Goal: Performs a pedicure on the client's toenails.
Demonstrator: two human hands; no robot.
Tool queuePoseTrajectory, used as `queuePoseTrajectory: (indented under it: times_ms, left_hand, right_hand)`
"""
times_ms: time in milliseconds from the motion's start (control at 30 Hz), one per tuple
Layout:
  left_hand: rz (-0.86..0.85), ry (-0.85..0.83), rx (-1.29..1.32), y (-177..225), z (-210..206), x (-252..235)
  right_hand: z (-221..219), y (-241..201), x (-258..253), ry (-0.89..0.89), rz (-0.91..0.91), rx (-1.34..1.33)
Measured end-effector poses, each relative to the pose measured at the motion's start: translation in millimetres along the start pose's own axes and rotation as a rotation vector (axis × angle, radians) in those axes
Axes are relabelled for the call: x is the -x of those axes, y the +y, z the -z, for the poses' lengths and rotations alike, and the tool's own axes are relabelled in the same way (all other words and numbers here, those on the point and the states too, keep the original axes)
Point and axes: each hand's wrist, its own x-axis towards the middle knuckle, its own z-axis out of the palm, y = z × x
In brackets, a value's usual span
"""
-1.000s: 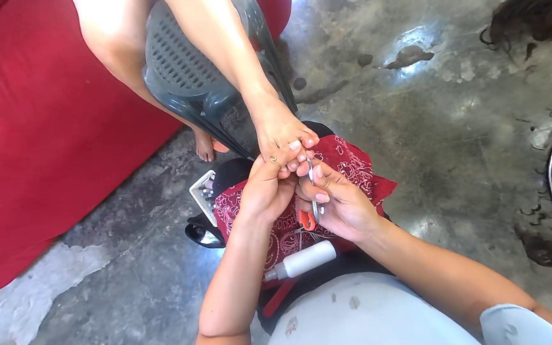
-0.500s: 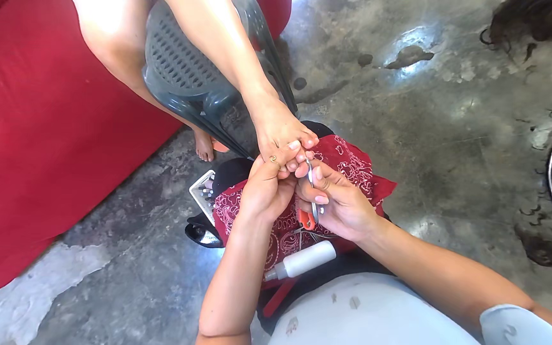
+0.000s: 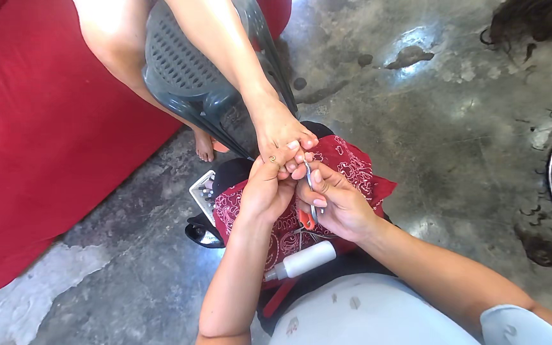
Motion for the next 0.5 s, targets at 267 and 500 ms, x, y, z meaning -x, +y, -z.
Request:
queuePoseTrajectory:
  times_ms: [267,500]
  left_hand:
    - [-0.004,0.014,0.005,-0.1,-0.5,-0.6]
    - [-0.001,0.015,-0.023,0.8,-1.1,0.3]
  right_hand:
    - [2.9,2.8,-0.8,-0.024,0.023,-0.012]
    - [3.4,3.6,0.1,-0.044,0.043,0.01]
